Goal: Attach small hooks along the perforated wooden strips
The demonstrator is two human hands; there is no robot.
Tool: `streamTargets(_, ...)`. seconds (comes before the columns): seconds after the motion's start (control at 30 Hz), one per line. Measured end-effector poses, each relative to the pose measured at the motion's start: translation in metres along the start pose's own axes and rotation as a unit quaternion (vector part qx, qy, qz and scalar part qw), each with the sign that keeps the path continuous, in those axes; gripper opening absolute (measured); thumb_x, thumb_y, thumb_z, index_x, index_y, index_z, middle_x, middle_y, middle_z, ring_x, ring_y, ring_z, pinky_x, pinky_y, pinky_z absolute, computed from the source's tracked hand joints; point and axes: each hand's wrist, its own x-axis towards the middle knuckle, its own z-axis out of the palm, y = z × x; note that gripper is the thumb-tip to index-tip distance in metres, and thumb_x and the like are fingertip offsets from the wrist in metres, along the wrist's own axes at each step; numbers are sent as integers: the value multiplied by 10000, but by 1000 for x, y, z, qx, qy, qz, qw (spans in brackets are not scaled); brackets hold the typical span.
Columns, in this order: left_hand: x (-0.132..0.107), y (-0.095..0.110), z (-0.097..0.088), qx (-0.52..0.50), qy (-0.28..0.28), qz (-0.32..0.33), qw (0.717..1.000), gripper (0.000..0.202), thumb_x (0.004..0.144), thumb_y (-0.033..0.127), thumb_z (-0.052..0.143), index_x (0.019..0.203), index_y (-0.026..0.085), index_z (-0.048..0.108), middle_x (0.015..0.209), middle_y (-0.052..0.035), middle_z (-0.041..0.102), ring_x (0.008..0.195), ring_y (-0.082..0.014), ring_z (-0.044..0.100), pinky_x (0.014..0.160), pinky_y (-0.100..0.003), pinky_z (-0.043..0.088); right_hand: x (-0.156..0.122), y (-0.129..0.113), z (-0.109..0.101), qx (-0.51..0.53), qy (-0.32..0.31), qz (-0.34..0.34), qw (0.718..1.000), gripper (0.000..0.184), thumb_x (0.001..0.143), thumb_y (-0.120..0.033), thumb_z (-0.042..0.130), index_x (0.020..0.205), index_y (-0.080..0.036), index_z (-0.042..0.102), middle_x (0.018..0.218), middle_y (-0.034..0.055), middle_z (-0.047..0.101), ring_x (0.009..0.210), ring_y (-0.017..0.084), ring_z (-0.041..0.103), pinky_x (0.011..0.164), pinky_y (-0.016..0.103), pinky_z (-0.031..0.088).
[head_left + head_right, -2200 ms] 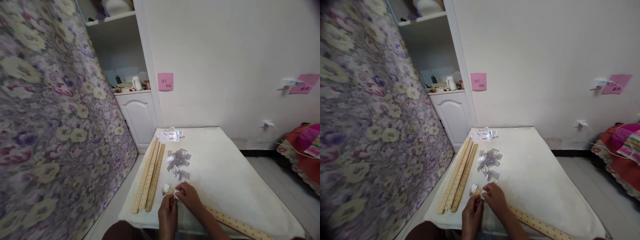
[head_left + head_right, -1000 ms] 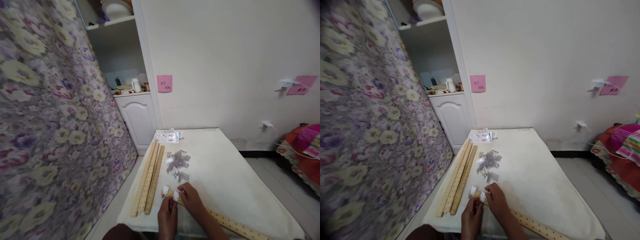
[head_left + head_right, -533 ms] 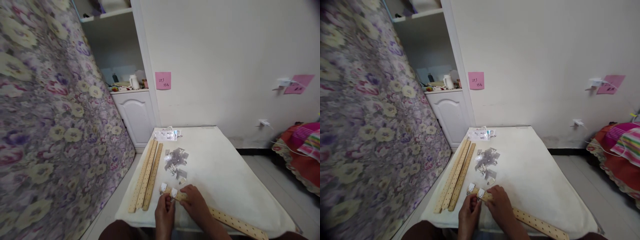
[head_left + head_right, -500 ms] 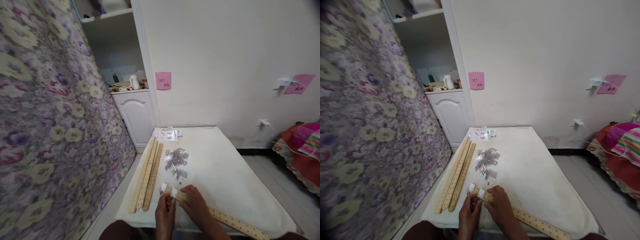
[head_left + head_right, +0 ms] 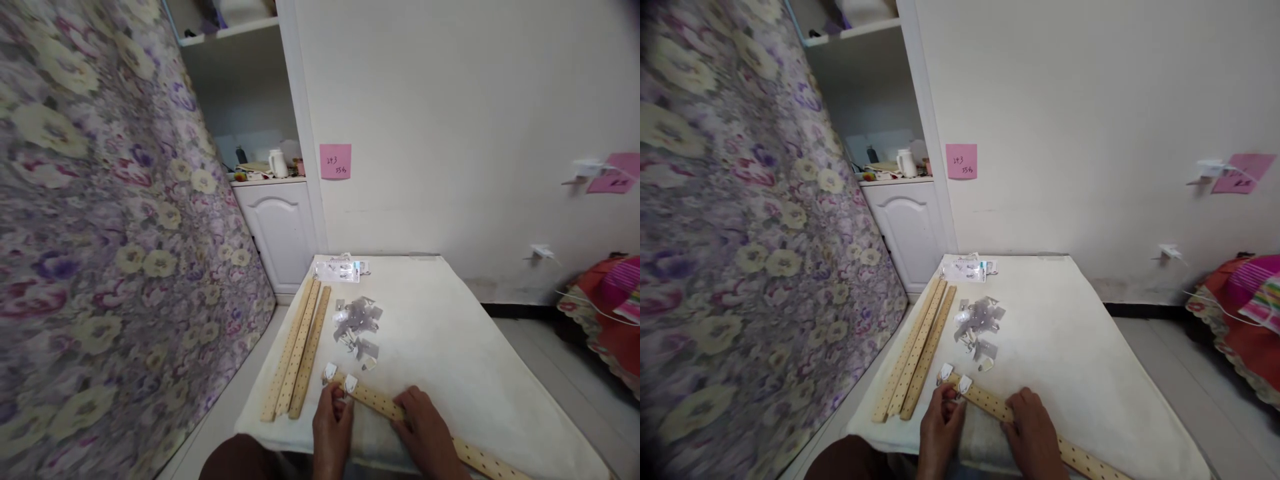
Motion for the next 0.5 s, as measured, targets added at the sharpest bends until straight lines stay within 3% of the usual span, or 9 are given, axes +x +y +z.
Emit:
streamTargets(0.23,-2,4,-4,-11,1,-13,1000,419,675,385,638,1027,174,552,830,-36,656,576,-152,613,569,-293,525,-2,6,-2,18,-35,16,999,181,712,-216,532,881,-202,595,965,70,571,958,235,512,852,330,407)
streamTargets(0.5,-4,4,-5,-5,2,-18,1000,375,672,381,620,984,183,558,829,-27,630,594,-150,603,585,-290,519,9,1,4,22,-23,18,999,153,728,-235,518,867,-207,574,961,72,563,950,234,504,837,334,406)
